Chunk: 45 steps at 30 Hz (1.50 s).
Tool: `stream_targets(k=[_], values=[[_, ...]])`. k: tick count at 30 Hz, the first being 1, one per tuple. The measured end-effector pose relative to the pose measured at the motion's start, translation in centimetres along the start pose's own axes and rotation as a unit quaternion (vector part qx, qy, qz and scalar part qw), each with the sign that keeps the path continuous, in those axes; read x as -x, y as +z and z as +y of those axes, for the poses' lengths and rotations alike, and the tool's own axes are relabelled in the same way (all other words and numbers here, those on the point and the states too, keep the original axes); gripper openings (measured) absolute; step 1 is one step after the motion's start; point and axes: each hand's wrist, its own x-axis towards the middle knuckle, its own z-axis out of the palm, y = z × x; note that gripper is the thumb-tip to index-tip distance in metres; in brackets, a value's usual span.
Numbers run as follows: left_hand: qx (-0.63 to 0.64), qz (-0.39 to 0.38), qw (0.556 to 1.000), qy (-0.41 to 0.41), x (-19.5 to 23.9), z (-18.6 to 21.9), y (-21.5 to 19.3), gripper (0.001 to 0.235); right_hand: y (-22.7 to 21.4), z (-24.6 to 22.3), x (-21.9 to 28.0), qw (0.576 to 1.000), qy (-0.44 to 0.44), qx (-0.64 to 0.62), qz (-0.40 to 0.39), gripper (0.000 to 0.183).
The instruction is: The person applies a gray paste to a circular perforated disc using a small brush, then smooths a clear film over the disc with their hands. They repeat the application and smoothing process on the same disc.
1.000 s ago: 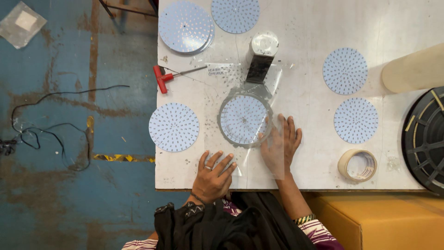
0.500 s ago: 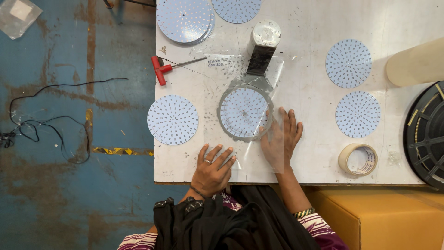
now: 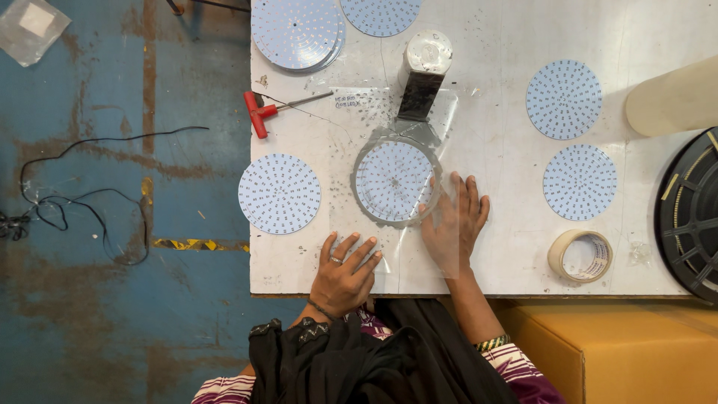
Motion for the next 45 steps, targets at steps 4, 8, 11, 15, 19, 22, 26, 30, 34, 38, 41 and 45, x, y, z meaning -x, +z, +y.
stream_targets(k=[4, 8, 11, 15, 19, 22, 26, 30, 34, 38, 41, 45], values=[[0.000, 0.001, 1.000, 0.001, 0.03, -0.04, 0.14, 0.034, 0.08, 0.10, 0.01, 1.000, 0.004, 0.001, -0.006, 0.053], [0.007, 0.005, 1.000, 0.002, -0.20, -0.02, -0.09, 0.035, -0.07, -0.06, -0.06, 1.000, 0.004, 0.003, -0.002, 0.054], [0.002, 0.005, 1.000, 0.005, -0.34, 0.04, -0.38, 0.035, -0.24, -0.28, -0.20, 1.000, 0.000, 0.006, 0.002, 0.054], [0.003, 0.005, 1.000, 0.003, -0.25, 0.11, -0.29, 0.034, -0.30, -0.26, -0.16, 1.000, 0.001, 0.001, 0.001, 0.055], [0.005, 0.000, 1.000, 0.002, -0.16, -0.03, -0.10, 0.034, -0.31, -0.23, -0.23, 1.000, -0.001, 0.002, -0.001, 0.054], [0.008, -0.002, 1.000, 0.002, -0.04, -0.09, 0.00, 0.035, -0.28, -0.22, -0.18, 1.000, 0.000, 0.004, -0.001, 0.054], [0.004, 0.001, 1.000, 0.002, 0.05, -0.09, 0.15, 0.035, -0.20, -0.13, -0.10, 1.000, -0.003, 0.004, 0.002, 0.053], [-0.001, -0.002, 1.000, 0.004, 0.06, -0.15, 0.20, 0.035, -0.14, -0.11, -0.08, 1.000, -0.003, 0.004, 0.006, 0.052], [0.000, -0.004, 1.000, 0.003, 0.16, -0.21, 0.31, 0.035, -0.05, 0.01, -0.04, 1.000, 0.000, 0.003, 0.000, 0.052], [0.000, -0.003, 1.000, 0.005, 0.08, -0.16, 0.20, 0.035, 0.00, 0.02, -0.05, 1.000, -0.001, 0.001, 0.002, 0.053], [0.000, 0.000, 1.000, 0.002, -0.03, 0.01, -0.01, 0.034, -0.03, 0.05, 0.00, 1.000, -0.006, 0.004, 0.006, 0.053], [0.004, 0.001, 1.000, -0.003, -0.22, -0.06, -0.13, 0.033, 0.18, 0.25, 0.06, 1.000, -0.009, 0.012, 0.004, 0.054]])
